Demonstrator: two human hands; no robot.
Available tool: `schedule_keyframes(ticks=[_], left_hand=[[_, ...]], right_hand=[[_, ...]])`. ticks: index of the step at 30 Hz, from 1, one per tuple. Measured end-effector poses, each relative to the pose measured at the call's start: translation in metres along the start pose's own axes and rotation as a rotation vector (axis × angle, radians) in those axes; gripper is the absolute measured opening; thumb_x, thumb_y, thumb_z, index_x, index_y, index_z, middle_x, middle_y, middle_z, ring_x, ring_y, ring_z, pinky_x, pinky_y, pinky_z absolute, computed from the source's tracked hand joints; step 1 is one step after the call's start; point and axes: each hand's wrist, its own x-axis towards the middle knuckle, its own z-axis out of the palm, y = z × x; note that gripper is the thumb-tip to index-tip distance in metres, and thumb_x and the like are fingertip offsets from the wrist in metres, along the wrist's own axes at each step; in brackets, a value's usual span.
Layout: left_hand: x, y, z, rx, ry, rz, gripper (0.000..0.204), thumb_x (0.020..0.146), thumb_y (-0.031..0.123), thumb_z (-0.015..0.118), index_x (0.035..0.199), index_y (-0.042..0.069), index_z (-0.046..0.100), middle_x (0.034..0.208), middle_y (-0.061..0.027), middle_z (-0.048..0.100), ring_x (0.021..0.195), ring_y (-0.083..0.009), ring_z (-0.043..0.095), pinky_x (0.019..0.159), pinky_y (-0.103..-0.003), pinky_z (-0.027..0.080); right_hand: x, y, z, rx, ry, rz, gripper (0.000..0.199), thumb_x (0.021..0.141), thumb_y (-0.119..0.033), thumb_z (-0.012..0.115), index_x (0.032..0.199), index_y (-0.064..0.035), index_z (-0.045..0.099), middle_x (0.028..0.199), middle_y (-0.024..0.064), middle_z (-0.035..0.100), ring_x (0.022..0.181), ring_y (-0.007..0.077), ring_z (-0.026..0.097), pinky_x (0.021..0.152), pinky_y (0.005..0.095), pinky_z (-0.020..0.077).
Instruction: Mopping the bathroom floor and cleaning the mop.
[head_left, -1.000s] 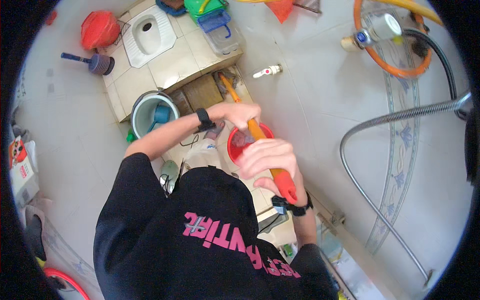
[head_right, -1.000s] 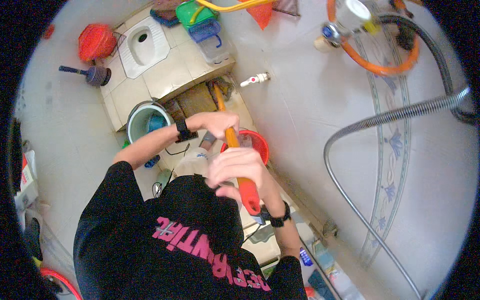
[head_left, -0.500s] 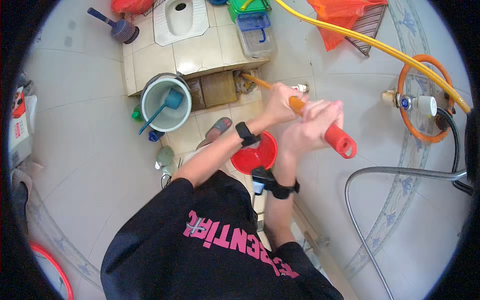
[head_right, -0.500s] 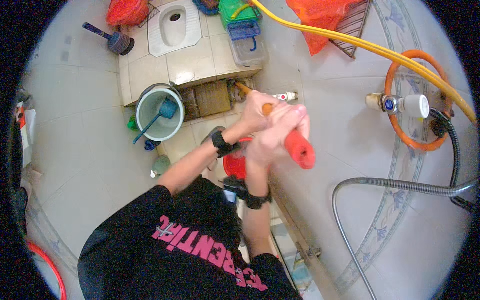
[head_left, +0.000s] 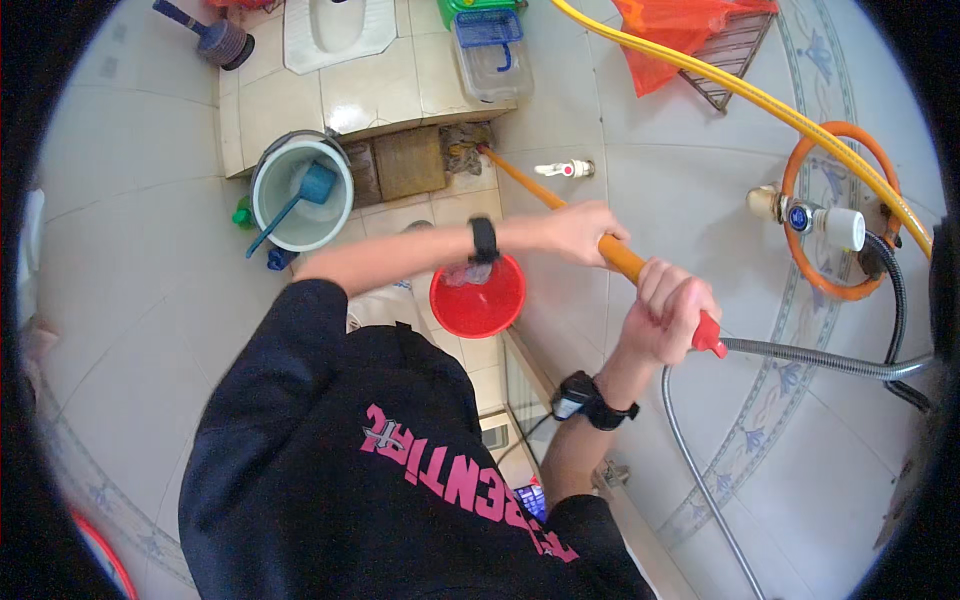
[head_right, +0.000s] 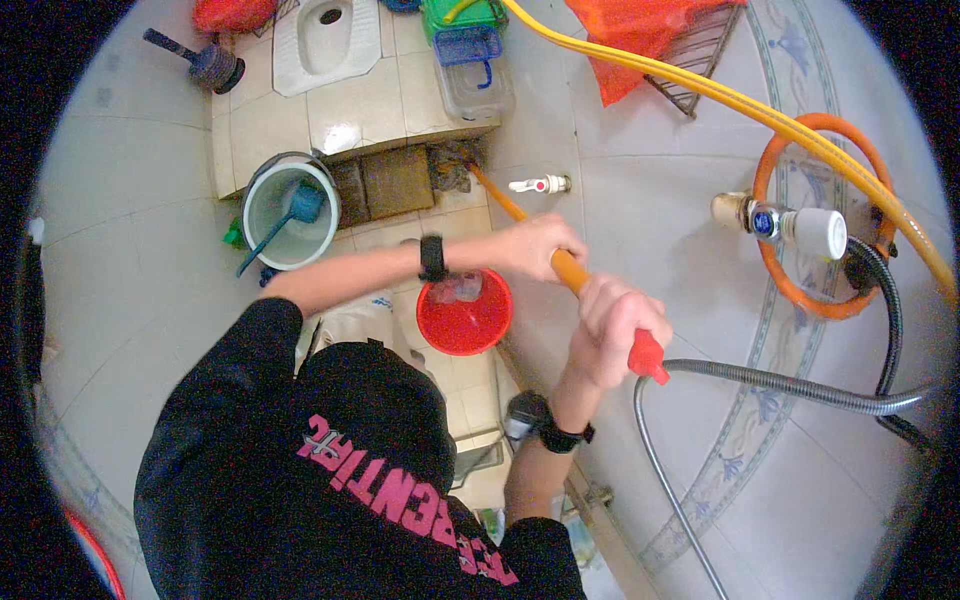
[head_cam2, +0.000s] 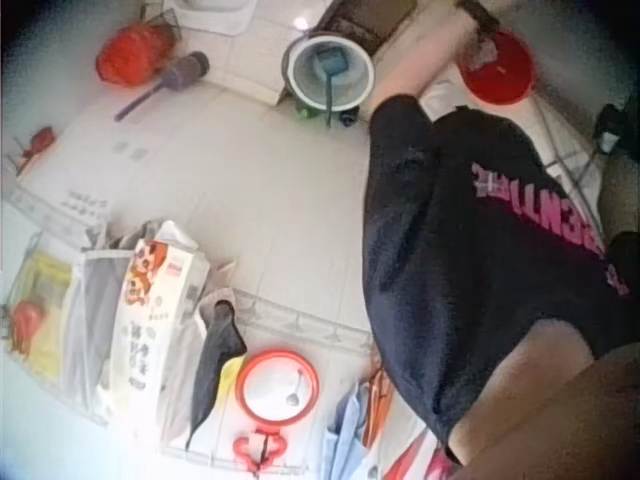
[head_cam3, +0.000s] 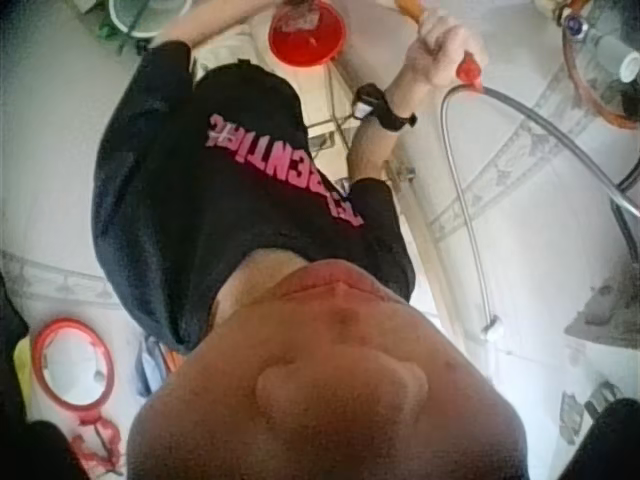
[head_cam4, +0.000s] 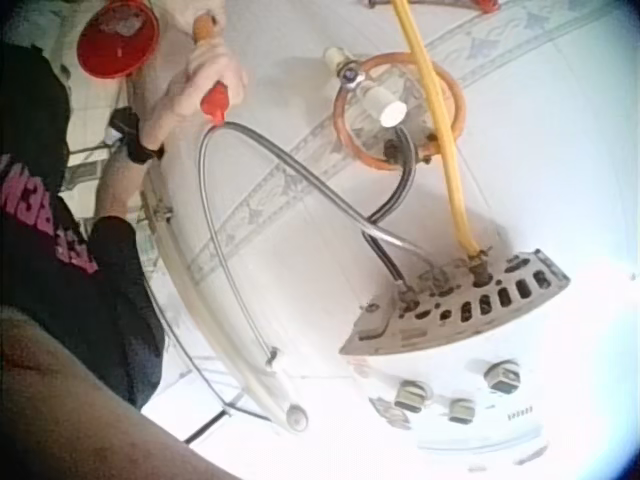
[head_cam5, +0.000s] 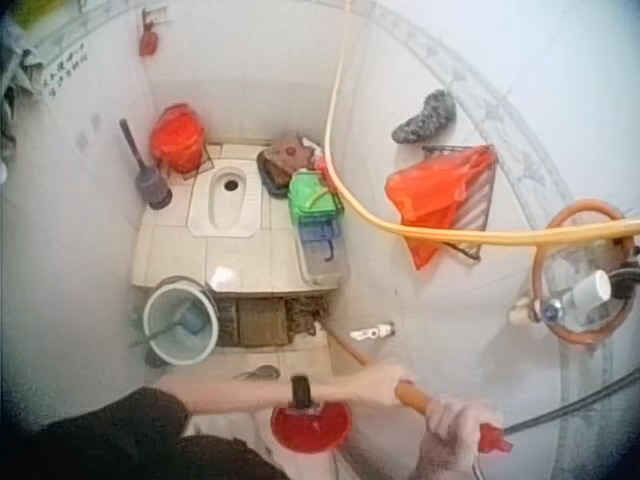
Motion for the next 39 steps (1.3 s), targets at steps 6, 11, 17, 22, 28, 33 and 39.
schedule_keyframes(ticks=[6,11,17,22,28,33,39], left_hand=[[-0.027,0.029,0.058,0.270,0.945,0.077,0.033,0.073,0.018,0.072,0.056,0.001,0.049,0.054,-0.0148,0.052,0.049,-0.0301,0.049,0.049,-0.039,0.039],[-0.046,0.039,0.011,0.214,0.221,0.034,0.030,0.068,0.015,0.070,0.052,-0.001,0.049,0.050,-0.0198,0.046,0.044,-0.0331,0.043,0.045,-0.042,0.035],[-0.016,0.031,-0.031,-0.144,-0.837,-0.180,0.021,0.060,0.010,0.072,0.063,-0.003,0.056,0.054,-0.0174,0.054,0.047,-0.0313,0.051,0.047,-0.041,0.040],[-0.017,0.042,0.012,0.223,0.536,0.091,0.024,0.063,0.015,0.077,0.070,0.001,0.059,0.064,-0.0117,0.056,0.062,-0.0291,0.055,0.057,-0.040,0.042],[-0.019,0.041,0.056,0.457,1.044,-0.040,0.023,0.067,0.011,0.075,0.062,0.005,0.054,0.059,-0.0105,0.052,0.059,-0.0281,0.054,0.056,-0.038,0.040],[0.001,0.031,-0.017,0.176,-0.094,0.028,0.014,0.059,0.014,0.067,0.060,0.002,0.060,0.053,-0.0158,0.054,0.049,-0.0348,0.051,0.047,-0.040,0.037],[0.022,0.028,-0.007,0.044,-0.181,-0.035,0.029,0.064,0.019,0.073,0.065,-0.004,0.055,0.052,-0.0144,0.051,0.049,-0.0341,0.049,0.049,-0.037,0.039]], right_hand=[[-0.032,0.014,0.062,-0.029,0.975,-0.056,0.043,0.101,-0.023,0.041,0.061,-0.0135,0.026,0.050,-0.0044,0.025,0.045,0.0078,0.025,0.051,0.0267,0.0319],[-0.047,-0.021,0.049,-0.184,0.382,0.041,0.039,0.095,-0.021,0.057,0.062,-0.0092,0.038,0.052,-0.0007,0.042,0.047,0.0115,0.037,0.054,0.0290,0.0363],[-0.008,-0.032,-0.005,0.332,-0.597,-0.047,0.033,0.077,-0.021,0.069,0.054,-0.0105,0.048,0.056,0.0017,0.052,0.051,0.0187,0.049,0.052,0.0286,0.0366],[-0.014,-0.013,0.019,0.168,0.441,-0.053,0.043,0.097,-0.022,0.041,0.058,-0.0132,0.025,0.048,-0.0030,0.023,0.040,0.0100,0.018,0.042,0.0277,0.0231],[-0.014,-0.010,0.074,-0.046,1.030,-0.127,0.040,0.098,-0.016,0.044,0.061,-0.0120,0.028,0.053,-0.0033,0.029,0.048,0.0080,0.025,0.051,0.0261,0.0326],[-0.010,-0.018,0.015,-0.047,0.213,-0.064,0.032,0.090,-0.015,0.057,0.065,-0.0062,0.039,0.062,0.0032,0.046,0.055,0.0125,0.041,0.054,0.0302,0.0371],[0.003,-0.005,-0.033,0.073,-0.339,-0.162,0.036,0.088,-0.016,0.059,0.058,-0.0092,0.039,0.051,0.0035,0.046,0.040,0.0167,0.039,0.045,0.0291,0.0321]])
